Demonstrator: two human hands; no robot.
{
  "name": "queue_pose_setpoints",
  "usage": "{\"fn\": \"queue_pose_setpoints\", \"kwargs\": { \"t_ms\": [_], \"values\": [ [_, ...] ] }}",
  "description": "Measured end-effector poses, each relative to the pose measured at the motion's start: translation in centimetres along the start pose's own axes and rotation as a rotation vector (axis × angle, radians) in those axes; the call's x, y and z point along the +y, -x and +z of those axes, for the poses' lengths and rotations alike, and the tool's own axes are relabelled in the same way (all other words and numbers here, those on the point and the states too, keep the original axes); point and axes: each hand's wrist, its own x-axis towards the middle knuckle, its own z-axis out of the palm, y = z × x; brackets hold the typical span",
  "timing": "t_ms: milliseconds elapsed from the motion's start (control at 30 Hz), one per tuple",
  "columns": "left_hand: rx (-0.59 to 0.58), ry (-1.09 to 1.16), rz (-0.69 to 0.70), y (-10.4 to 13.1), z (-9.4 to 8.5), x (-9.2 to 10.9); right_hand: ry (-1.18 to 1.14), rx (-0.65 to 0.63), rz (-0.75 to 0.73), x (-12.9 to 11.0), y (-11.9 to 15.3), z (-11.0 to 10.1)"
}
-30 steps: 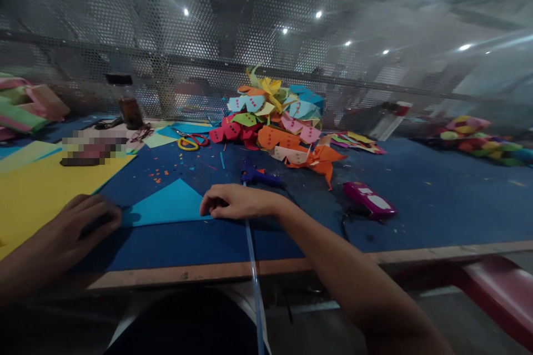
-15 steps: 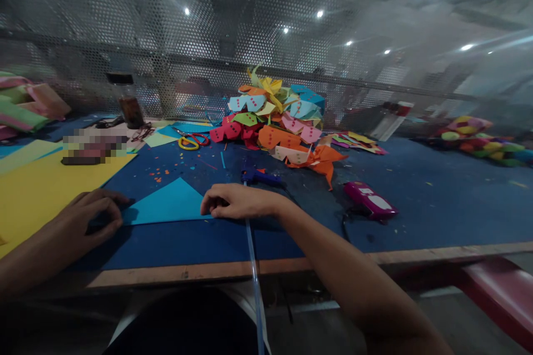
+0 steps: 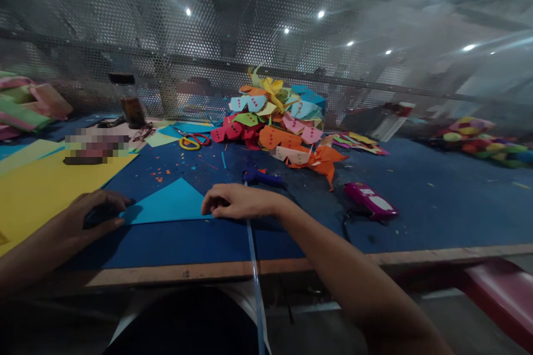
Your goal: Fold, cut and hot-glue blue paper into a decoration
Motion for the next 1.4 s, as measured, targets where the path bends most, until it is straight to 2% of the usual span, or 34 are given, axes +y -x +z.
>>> {"fn": "queue_pose_setpoints", "kwargs": {
  "t_ms": [333,600,900,1400],
  "values": [
    [-0.025,0.007,0.035,0.1,0.0,-0.6,0.009,-0.005,-0.002,-0.1,0.0,-0.1],
    [-0.034,0.006,0.024,0.0,-0.1,-0.2,-0.011,-0.005,0.016,-0.1,0.0,0.0],
    [-0.025,0.015,0.041,0.1,0.2,-1.1,-0.004,-0.002,0.001,-0.1,0.0,0.0],
    [-0.039,0.066,-0.009,0.5,0.0,-1.2,-0.005,0.004,0.000,0.1,0.0,0.0]
  ]
}}
